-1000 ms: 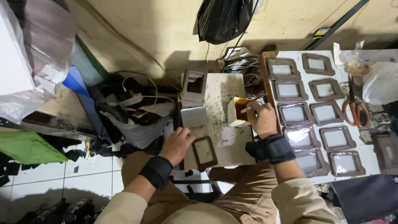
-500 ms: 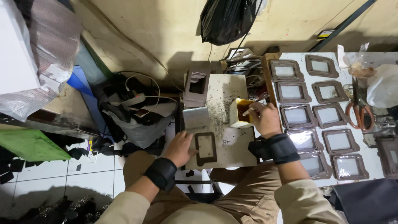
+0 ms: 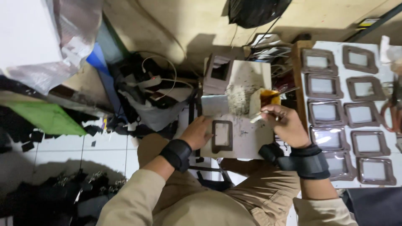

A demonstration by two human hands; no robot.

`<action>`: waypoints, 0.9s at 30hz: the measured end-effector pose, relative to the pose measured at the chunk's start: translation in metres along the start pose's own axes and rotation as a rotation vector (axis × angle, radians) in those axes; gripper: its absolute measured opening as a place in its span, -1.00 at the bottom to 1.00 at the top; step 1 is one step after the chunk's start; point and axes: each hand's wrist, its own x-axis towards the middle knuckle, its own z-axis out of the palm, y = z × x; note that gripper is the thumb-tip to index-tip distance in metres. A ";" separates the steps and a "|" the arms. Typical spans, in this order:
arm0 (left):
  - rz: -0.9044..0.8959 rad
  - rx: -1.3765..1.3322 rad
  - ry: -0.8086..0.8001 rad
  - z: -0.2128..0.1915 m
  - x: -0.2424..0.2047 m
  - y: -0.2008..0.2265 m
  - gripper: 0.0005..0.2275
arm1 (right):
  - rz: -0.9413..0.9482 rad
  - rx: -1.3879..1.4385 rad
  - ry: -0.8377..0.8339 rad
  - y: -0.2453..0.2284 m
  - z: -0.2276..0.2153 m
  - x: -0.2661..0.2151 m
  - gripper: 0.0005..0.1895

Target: Applying adhesive to the edges of small rectangular frames and stacking them.

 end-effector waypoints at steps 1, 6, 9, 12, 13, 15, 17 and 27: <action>-0.012 -0.005 -0.001 0.004 -0.003 -0.005 -0.51 | 0.003 0.002 -0.013 -0.002 0.016 -0.002 -0.81; 0.101 -0.023 0.113 0.022 0.000 -0.023 -0.45 | -0.033 0.040 -0.027 0.039 0.087 -0.006 -0.81; 0.104 -0.029 0.130 0.014 -0.002 -0.013 -0.49 | -0.037 -0.053 0.023 0.045 0.115 0.004 -0.84; 0.096 -0.083 0.130 -0.019 -0.010 0.026 -0.51 | 0.002 -0.103 0.045 0.051 0.134 0.009 -0.86; 0.094 -0.086 0.131 -0.014 -0.009 0.019 -0.51 | 0.003 -0.104 0.042 0.053 0.136 0.011 -0.86; 0.100 -0.051 0.127 -0.003 -0.007 0.005 -0.51 | 0.056 -0.093 0.034 0.057 0.140 0.015 -0.86; 0.104 -0.050 0.123 0.000 -0.004 0.000 -0.52 | 0.086 -0.127 0.036 0.062 0.144 0.018 -0.84; 0.131 -0.036 0.135 0.010 0.001 -0.011 -0.51 | 0.133 -0.199 0.044 0.077 0.156 0.024 -0.81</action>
